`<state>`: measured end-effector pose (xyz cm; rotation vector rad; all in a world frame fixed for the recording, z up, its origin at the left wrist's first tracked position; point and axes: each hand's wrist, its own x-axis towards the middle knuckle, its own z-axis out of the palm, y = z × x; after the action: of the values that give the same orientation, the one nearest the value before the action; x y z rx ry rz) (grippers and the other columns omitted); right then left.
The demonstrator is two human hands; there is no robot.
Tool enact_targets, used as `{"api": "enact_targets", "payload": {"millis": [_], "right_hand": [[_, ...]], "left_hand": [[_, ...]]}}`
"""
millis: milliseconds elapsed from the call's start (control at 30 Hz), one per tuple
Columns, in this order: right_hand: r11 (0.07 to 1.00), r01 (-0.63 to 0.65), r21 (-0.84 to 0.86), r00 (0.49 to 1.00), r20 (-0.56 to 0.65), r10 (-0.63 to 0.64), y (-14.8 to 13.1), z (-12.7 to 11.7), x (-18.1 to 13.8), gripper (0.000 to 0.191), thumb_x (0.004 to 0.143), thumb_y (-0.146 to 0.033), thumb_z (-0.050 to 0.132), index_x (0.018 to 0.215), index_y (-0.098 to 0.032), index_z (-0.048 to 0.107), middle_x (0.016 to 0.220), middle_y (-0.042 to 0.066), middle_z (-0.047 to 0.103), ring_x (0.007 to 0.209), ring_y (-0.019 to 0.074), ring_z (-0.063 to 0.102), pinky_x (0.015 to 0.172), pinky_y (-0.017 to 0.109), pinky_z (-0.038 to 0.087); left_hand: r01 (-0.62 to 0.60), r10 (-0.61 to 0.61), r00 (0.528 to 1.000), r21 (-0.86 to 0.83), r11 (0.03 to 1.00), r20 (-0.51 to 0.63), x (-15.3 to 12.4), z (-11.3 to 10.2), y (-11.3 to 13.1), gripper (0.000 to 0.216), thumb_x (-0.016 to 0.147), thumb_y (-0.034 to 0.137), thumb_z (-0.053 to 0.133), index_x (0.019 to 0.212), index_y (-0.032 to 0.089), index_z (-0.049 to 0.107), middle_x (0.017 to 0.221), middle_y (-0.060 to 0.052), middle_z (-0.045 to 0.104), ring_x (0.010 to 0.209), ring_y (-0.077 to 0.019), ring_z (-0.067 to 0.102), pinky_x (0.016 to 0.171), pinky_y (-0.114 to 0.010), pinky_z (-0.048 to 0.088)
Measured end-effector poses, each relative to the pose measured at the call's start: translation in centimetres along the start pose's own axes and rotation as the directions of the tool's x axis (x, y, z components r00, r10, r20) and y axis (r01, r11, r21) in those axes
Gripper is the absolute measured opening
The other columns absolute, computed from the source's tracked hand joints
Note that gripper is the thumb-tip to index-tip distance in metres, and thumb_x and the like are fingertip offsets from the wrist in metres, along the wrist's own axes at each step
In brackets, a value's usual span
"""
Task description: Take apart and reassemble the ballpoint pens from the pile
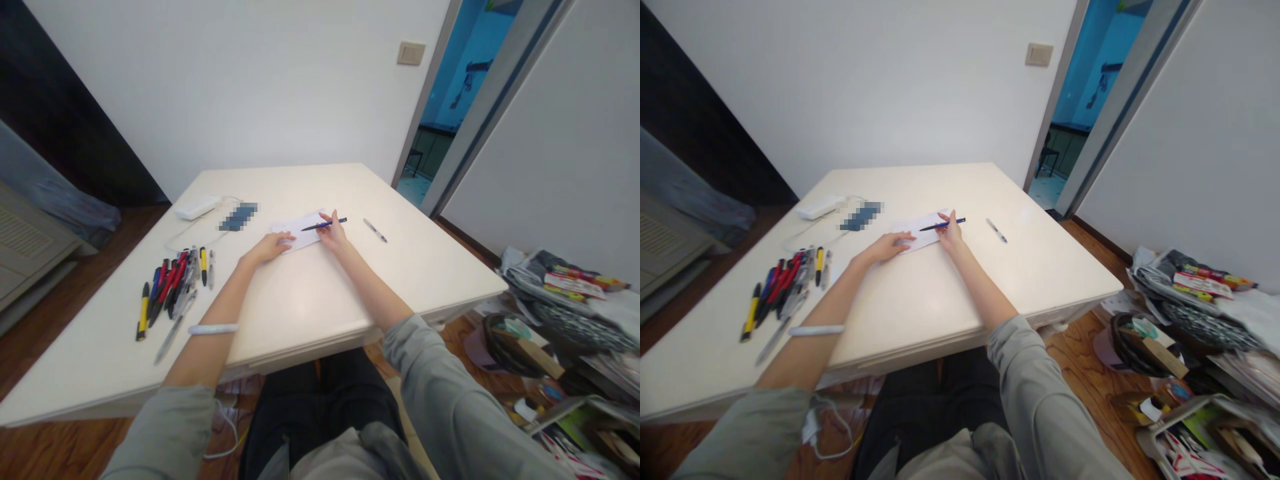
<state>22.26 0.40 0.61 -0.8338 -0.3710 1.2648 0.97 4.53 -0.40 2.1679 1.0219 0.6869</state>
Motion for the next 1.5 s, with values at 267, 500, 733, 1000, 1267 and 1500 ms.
{"api": "enact_targets", "payload": {"millis": [267, 500, 733, 1000, 1267, 1500], "right_hand": [[0.985, 0.07, -0.156, 0.996, -0.034, -0.076, 0.3, -0.3, 0.2, 0.04, 0.099, -0.048, 0.056, 0.078, -0.015, 0.066, 0.053, 0.002, 0.059, 0.052, 0.0119, 0.063, 0.05, 0.02, 0.053], [0.916, 0.142, -0.375, 0.988, -0.002, -0.154, 0.9, -0.4, 1.3, 0.024, 0.077, -0.004, 0.075, 0.066, -0.016, 0.057, 0.049, -0.006, 0.059, 0.043, 0.006, 0.055, 0.045, 0.014, 0.047], [0.824, 0.153, -0.545, 0.988, 0.081, -0.131, 1.5, 0.0, 2.3, 0.021, 0.088, -0.008, 0.059, 0.068, -0.014, 0.062, 0.051, -0.002, 0.064, 0.037, 0.0076, 0.055, 0.04, 0.016, 0.044], [0.767, 0.24, -0.595, 0.969, 0.104, -0.223, 2.1, -0.2, 1.9, 0.027, 0.074, -0.024, 0.084, 0.062, -0.016, 0.061, 0.054, 0.0, 0.066, 0.044, 0.0101, 0.059, 0.047, 0.019, 0.052], [0.538, 0.328, -0.776, 0.923, 0.142, -0.358, 2.6, -0.4, 2.2, 0.034, 0.079, -0.027, 0.077, 0.057, -0.021, 0.051, 0.047, -0.002, 0.06, 0.04, 0.0113, 0.053, 0.046, 0.02, 0.046], [0.537, 0.344, -0.77, 0.916, 0.15, -0.371, 3.2, -0.6, 2.7, 0.027, 0.079, -0.019, 0.069, 0.063, -0.023, 0.048, 0.044, -0.006, 0.055, 0.039, 0.0123, 0.052, 0.044, 0.02, 0.043]], "left_hand": [[-0.007, 0.008, 0.998, -0.026, 1.0, 0.055, 0.0, -0.1, 0.0, 0.052, 0.058, 0.057, 0.085, 0.096, 0.023, 0.082, 0.134, -0.016, 0.068, 0.134, -0.0384, 0.056, 0.117, -0.045, 0.035], [-0.015, 0.012, 0.993, 0.021, 1.0, 0.117, 0.2, -0.3, -0.6, 0.068, 0.059, 0.073, 0.078, 0.105, 0.023, 0.081, 0.143, -0.013, 0.06, 0.14, -0.036, 0.051, 0.121, -0.045, 0.03], [-0.034, 0.023, 0.987, 0.065, 0.997, 0.16, 0.3, -0.4, -1.0, 0.075, 0.067, 0.073, 0.072, 0.117, 0.018, 0.077, 0.149, -0.016, 0.053, 0.143, -0.0339, 0.047, 0.121, -0.042, 0.03], [-0.046, 0.039, 0.988, 0.042, 0.998, 0.152, 0.4, -0.3, -1.0, 0.068, 0.067, 0.069, 0.076, 0.113, 0.019, 0.079, 0.147, -0.016, 0.056, 0.142, -0.0351, 0.048, 0.121, -0.043, 0.031], [-0.042, 0.036, 0.985, 0.034, 0.999, 0.167, 0.1, -0.4, -1.1, 0.064, 0.07, 0.067, 0.074, 0.115, 0.021, 0.078, 0.149, -0.014, 0.055, 0.144, -0.0338, 0.045, 0.121, -0.045, 0.03], [-0.077, 0.061, 0.98, 0.077, 0.994, 0.19, 0.5, -0.3, -1.6, 0.063, 0.074, 0.064, 0.072, 0.119, 0.019, 0.077, 0.149, -0.015, 0.054, 0.144, -0.0332, 0.046, 0.122, -0.043, 0.029]]}}
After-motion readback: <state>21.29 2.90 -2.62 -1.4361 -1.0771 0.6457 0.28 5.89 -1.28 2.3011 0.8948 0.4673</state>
